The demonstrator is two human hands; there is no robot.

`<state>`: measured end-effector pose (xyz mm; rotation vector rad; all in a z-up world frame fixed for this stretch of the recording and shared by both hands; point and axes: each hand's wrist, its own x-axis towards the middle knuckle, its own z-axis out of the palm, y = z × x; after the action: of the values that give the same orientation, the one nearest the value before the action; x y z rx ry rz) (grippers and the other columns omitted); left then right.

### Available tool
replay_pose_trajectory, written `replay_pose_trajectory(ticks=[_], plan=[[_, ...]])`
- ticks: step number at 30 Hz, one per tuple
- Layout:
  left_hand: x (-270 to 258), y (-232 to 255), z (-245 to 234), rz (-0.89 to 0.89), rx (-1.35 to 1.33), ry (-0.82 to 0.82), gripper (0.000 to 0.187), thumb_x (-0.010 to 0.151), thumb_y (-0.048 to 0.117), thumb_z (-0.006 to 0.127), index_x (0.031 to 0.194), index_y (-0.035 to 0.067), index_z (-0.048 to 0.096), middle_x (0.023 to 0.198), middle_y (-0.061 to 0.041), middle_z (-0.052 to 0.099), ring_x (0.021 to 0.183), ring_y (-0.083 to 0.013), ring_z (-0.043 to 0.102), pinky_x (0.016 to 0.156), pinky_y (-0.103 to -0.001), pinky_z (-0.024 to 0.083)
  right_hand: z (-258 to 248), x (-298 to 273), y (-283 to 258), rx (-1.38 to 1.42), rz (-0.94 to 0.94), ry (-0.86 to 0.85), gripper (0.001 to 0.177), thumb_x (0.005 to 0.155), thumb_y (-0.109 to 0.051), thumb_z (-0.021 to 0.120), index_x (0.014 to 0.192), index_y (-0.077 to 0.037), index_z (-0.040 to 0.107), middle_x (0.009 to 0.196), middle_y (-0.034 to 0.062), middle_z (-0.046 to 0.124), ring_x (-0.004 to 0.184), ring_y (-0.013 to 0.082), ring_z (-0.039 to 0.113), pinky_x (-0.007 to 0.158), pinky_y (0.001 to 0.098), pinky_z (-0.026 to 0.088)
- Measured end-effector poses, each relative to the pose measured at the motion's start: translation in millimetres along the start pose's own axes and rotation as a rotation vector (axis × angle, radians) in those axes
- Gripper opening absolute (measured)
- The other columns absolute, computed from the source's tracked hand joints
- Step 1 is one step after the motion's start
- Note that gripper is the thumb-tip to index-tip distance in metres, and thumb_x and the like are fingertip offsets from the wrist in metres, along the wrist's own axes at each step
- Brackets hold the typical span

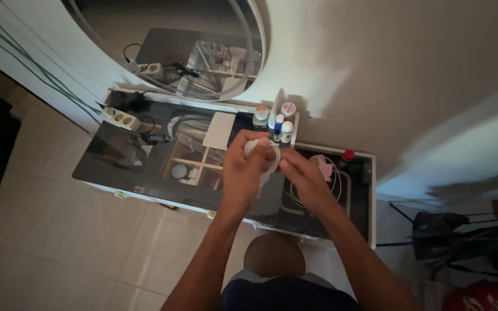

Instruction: The person wipes a phone and a vanity table with a cloth, then untangles and coils a charging cable. They place the cable into a drawer and then mount the phone onto a stand on the table.

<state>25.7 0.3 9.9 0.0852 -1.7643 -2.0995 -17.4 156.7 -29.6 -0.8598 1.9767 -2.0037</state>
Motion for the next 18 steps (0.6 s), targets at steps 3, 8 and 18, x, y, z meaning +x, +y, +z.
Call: replay_pose_trajectory(ticks=[3, 8, 18], plan=[[-4.3, -2.3, -0.5, 0.018, 0.030, -0.044, 0.020, 0.102, 0.023, 0.064, 0.109, 0.004, 0.066, 0.087, 0.001, 0.066, 0.075, -0.0029, 0.058, 0.064, -0.021, 0.050, 4.8, -2.5, -1.2, 0.102, 0.031, 0.019, 0.024, 0.104, -0.017, 0.061, 0.120, 0.000, 0.065, 0.111, 0.0010, 0.066, 0.104, 0.0087, 0.060, 0.093, 0.0257, 0.048], [-0.7, -15.3, -8.5, -0.148, -0.057, -0.265, 0.019, 0.102, 0.022, 0.066, 0.107, 0.004, 0.064, 0.084, 0.000, 0.061, 0.070, -0.0047, 0.054, 0.060, -0.021, 0.045, 7.5, -3.7, -1.3, 0.164, 0.099, 0.095, 0.022, 0.101, -0.018, 0.065, 0.116, -0.002, 0.067, 0.102, 0.0007, 0.067, 0.095, 0.0073, 0.061, 0.084, 0.0250, 0.049], [-12.8, -27.1, -0.7, 0.031, 0.056, -0.072, 0.018, 0.103, 0.020, 0.065, 0.105, 0.003, 0.063, 0.089, 0.000, 0.065, 0.080, -0.0037, 0.057, 0.068, -0.021, 0.050, 17.5, 0.4, -7.0, 0.043, 0.090, 0.149, 0.027, 0.099, -0.011, 0.067, 0.122, 0.002, 0.068, 0.108, 0.0067, 0.073, 0.099, 0.0103, 0.069, 0.088, 0.0252, 0.055]])
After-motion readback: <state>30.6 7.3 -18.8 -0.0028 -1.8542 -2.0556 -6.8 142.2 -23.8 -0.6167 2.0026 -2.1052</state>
